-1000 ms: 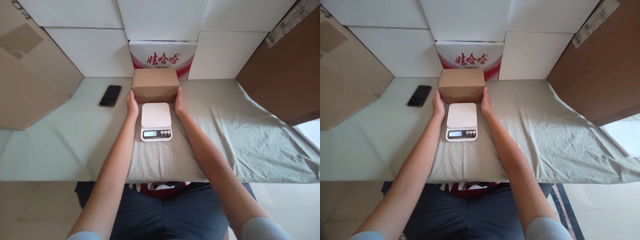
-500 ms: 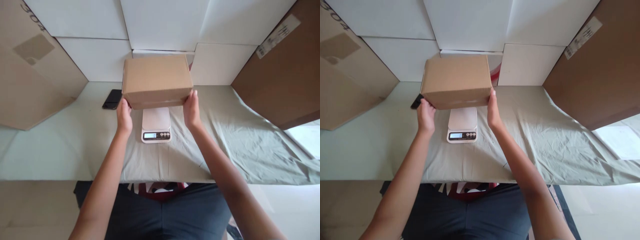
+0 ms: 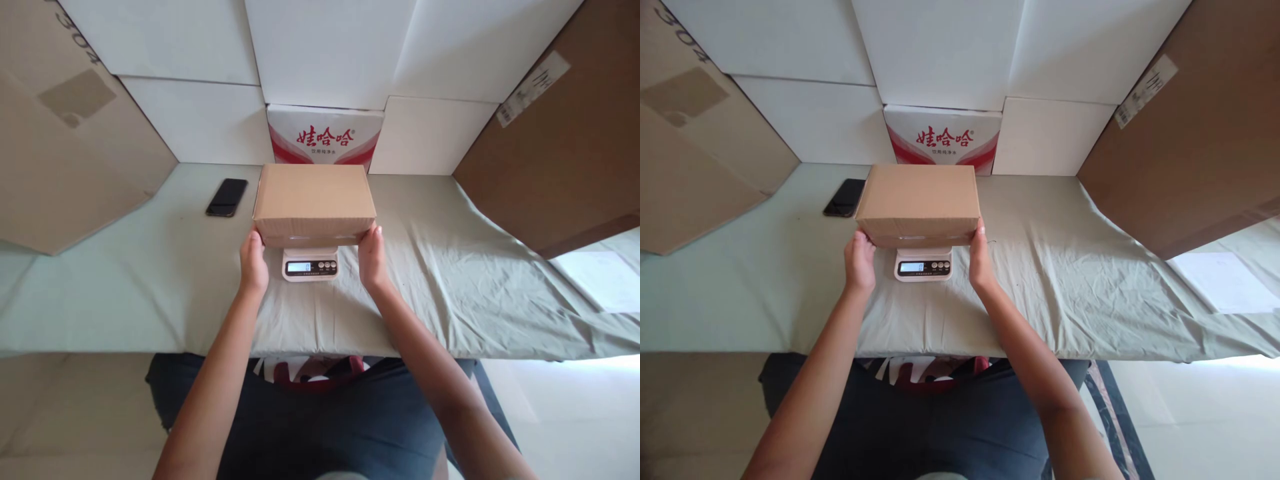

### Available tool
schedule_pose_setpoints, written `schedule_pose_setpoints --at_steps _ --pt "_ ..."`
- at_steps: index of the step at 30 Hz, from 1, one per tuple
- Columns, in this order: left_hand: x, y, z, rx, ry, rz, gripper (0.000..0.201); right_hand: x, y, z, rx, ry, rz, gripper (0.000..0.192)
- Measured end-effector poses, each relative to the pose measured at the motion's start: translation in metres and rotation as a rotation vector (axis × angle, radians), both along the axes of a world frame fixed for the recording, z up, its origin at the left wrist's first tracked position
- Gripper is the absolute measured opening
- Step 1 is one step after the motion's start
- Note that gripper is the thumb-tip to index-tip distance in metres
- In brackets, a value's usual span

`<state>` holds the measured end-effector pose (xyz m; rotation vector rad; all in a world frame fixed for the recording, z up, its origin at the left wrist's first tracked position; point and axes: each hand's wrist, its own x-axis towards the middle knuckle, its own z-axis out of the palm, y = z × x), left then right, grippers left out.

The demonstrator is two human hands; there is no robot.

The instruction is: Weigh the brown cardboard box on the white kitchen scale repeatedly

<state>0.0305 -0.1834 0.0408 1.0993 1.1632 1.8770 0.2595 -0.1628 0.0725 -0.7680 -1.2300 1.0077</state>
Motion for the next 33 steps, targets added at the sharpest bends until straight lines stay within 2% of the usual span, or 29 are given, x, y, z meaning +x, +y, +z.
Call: schedule_pose_setpoints --at_steps 10,16,33 --pt "0.0 -0.001 -0.005 -0.041 -0.038 0.007 0.062 0.002 0.002 -0.011 -0.026 -0.024 -0.003 0.069" --pt "0.001 -0.001 -0.004 -0.043 -0.051 0.009 0.071 0.002 0.004 -0.018 0.004 0.03 0.021 0.062" --pt "0.001 0.001 -0.005 -0.061 -0.102 0.006 0.071 0.001 0.003 -0.018 -0.009 0.015 0.004 0.066"
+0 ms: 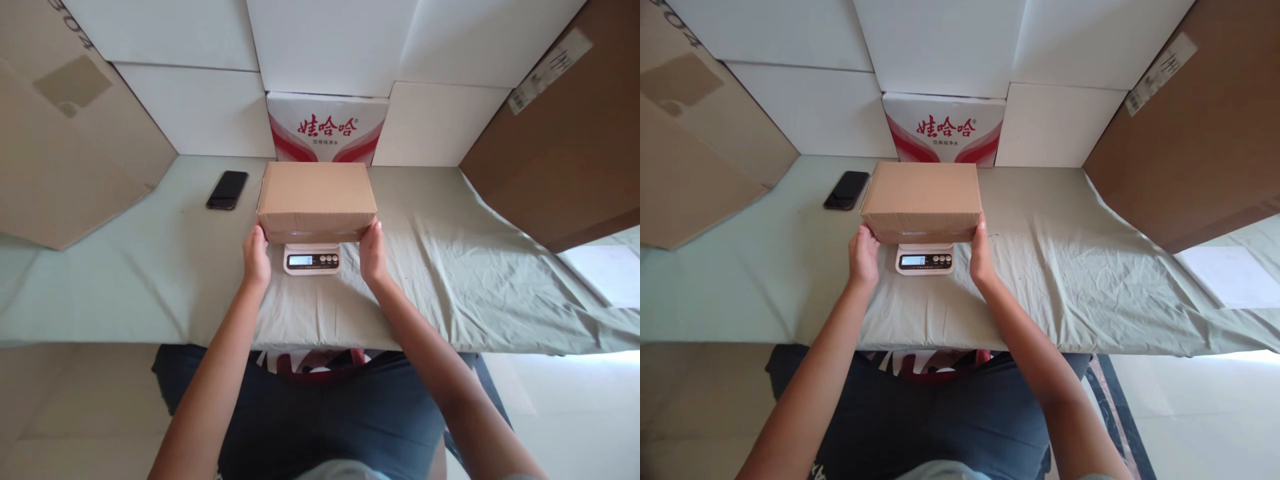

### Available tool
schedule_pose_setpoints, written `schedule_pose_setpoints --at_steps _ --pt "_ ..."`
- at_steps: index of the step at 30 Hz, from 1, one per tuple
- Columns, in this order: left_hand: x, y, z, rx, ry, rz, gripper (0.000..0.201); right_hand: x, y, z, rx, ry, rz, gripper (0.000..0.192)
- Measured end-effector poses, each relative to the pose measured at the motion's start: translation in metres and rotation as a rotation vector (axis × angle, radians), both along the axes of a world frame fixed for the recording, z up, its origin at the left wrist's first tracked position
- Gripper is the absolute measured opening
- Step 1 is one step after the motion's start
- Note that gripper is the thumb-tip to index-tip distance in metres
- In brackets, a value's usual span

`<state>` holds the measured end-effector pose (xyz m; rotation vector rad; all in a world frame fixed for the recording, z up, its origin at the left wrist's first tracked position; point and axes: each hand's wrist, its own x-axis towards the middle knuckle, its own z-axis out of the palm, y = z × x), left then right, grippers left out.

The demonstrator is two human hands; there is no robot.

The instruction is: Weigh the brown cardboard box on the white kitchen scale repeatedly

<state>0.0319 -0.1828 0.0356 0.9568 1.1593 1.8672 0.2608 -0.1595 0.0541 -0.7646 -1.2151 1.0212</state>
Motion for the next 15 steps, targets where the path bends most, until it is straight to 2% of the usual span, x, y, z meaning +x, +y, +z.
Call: schedule_pose_setpoints --at_steps 15 --pt "0.0 0.0012 0.0012 0.004 0.023 -0.006 0.071 -0.0017 -0.001 0.0013 -0.011 0.004 -0.008 0.064"
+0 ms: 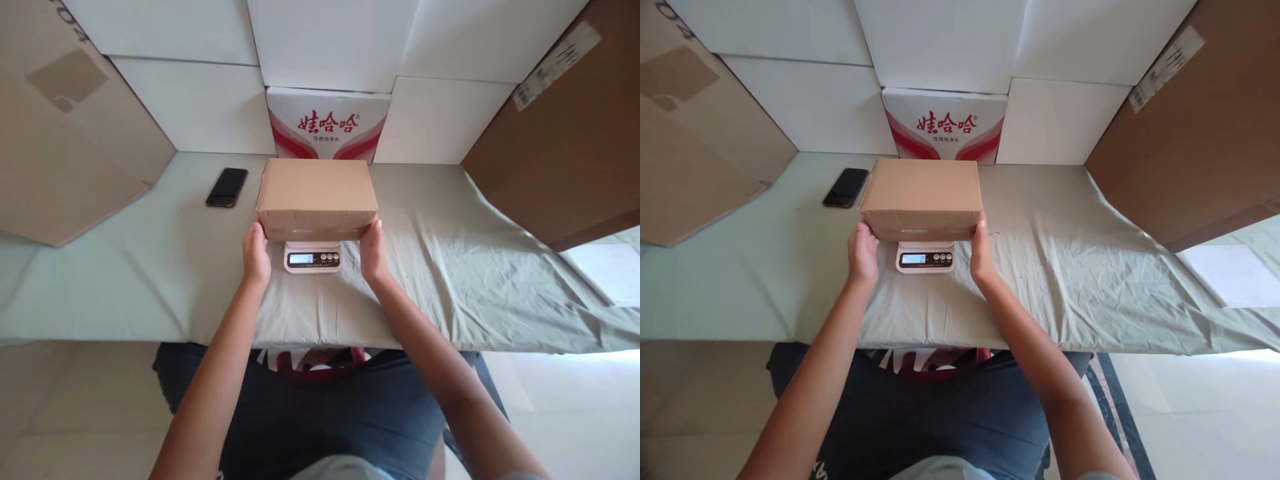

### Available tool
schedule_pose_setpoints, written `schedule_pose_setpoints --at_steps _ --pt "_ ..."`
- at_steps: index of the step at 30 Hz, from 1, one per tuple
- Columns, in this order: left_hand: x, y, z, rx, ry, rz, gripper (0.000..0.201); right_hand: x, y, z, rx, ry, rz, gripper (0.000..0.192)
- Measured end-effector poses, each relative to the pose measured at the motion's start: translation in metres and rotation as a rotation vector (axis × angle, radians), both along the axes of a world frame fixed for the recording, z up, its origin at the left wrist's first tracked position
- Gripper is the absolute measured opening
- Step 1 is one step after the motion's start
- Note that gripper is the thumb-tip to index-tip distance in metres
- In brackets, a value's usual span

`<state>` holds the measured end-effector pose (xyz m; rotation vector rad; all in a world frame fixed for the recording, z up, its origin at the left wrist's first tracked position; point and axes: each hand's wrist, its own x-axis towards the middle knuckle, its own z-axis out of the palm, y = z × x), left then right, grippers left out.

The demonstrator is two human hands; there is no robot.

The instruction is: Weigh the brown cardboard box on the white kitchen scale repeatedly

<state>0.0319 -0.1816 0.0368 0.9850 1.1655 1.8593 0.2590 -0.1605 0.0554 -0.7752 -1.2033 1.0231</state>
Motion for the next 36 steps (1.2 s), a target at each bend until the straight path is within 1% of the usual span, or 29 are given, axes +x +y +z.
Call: schedule_pose_setpoints --at_steps 12,19,24,29,31,36 --pt "0.0 -0.002 0.001 0.003 0.032 -0.019 0.071 0.0 -0.001 0.004 -0.003 -0.024 -0.013 0.067" --pt "-0.003 -0.002 -0.003 -0.001 0.085 -0.005 0.069 0.0 -0.001 0.005 -0.035 -0.03 0.001 0.072" --pt "-0.003 -0.002 -0.003 -0.009 0.073 0.0 0.073 0.001 0.0 0.003 -0.009 -0.005 0.007 0.065" --pt "-0.002 -0.003 0.002 0.021 0.039 -0.013 0.077 0.002 -0.003 0.008 0.029 0.011 0.005 0.062" --pt "-0.002 -0.003 0.004 0.038 0.019 -0.016 0.079 0.003 -0.005 0.009 0.013 -0.005 0.007 0.064" --pt "-0.002 -0.004 0.007 0.044 0.012 -0.021 0.081 0.008 -0.006 0.006 -0.108 0.024 -0.007 0.071"
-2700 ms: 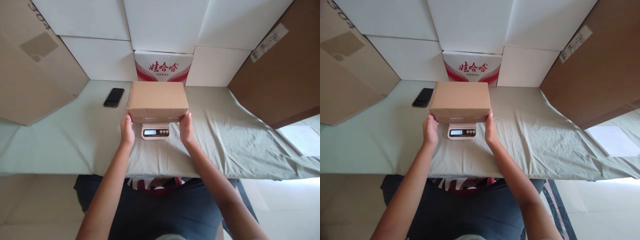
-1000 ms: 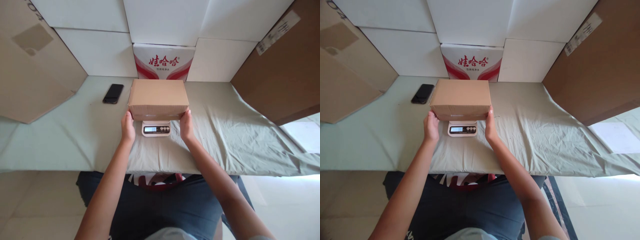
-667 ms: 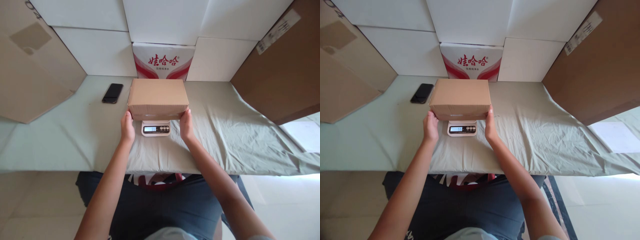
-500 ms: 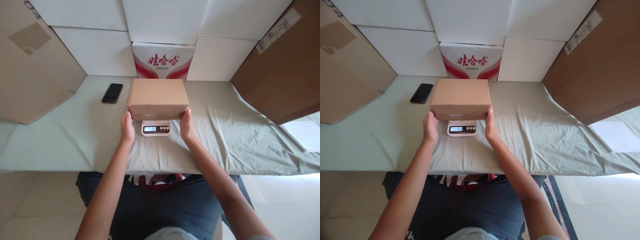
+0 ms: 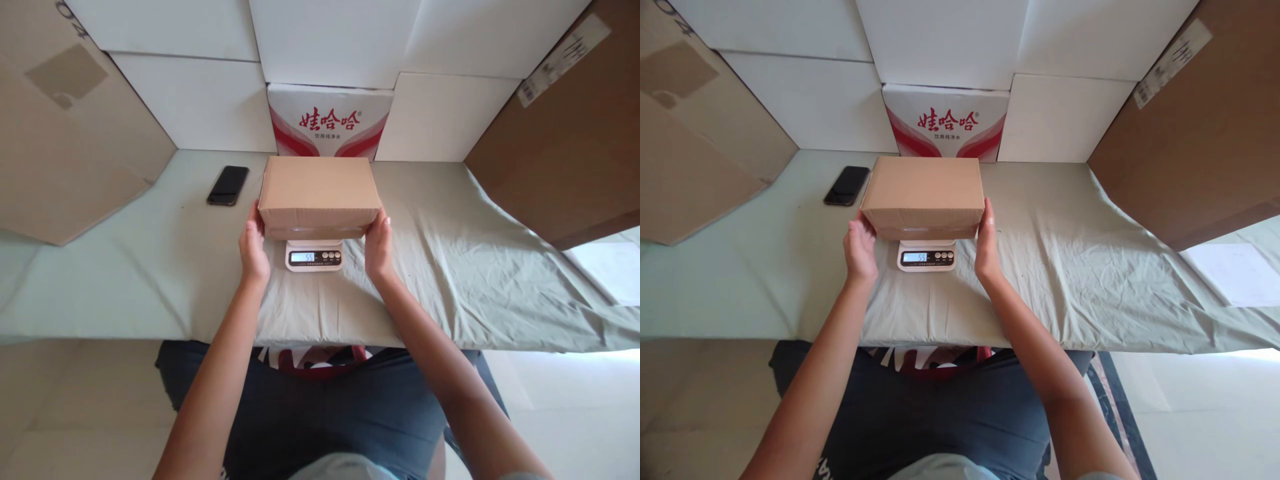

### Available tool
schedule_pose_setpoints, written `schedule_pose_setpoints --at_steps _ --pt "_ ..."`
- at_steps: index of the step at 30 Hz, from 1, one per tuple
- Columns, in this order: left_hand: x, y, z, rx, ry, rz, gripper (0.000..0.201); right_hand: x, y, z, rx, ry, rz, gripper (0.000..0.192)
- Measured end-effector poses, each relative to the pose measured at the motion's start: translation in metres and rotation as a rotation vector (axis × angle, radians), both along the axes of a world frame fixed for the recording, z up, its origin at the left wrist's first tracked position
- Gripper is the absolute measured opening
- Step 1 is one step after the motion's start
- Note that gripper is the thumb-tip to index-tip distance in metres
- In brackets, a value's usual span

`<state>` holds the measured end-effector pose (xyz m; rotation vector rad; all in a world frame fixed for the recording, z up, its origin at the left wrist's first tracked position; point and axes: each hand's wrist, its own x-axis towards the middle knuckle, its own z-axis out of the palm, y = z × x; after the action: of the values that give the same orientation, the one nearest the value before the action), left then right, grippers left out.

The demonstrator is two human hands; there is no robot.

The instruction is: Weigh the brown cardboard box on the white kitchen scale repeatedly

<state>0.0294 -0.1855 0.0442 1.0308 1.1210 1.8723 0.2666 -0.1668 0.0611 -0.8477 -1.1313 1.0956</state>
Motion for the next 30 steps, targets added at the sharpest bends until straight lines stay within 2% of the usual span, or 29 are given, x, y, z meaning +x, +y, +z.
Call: schedule_pose_setpoints --at_steps 5,13,30 --pt "-0.0008 0.0022 0.0025 0.0 -0.028 0.017 0.09 0.0047 0.0044 -0.0055 -0.028 0.036 -0.02 0.076" --pt "-0.002 0.0036 0.0043 -0.003 -0.023 0.011 0.092 0.0056 0.0045 -0.0045 -0.049 0.038 -0.044 0.082" --pt "-0.0049 0.0059 0.0017 0.007 -0.028 0.007 0.092 0.0084 0.008 -0.0056 -0.032 0.015 -0.025 0.076"
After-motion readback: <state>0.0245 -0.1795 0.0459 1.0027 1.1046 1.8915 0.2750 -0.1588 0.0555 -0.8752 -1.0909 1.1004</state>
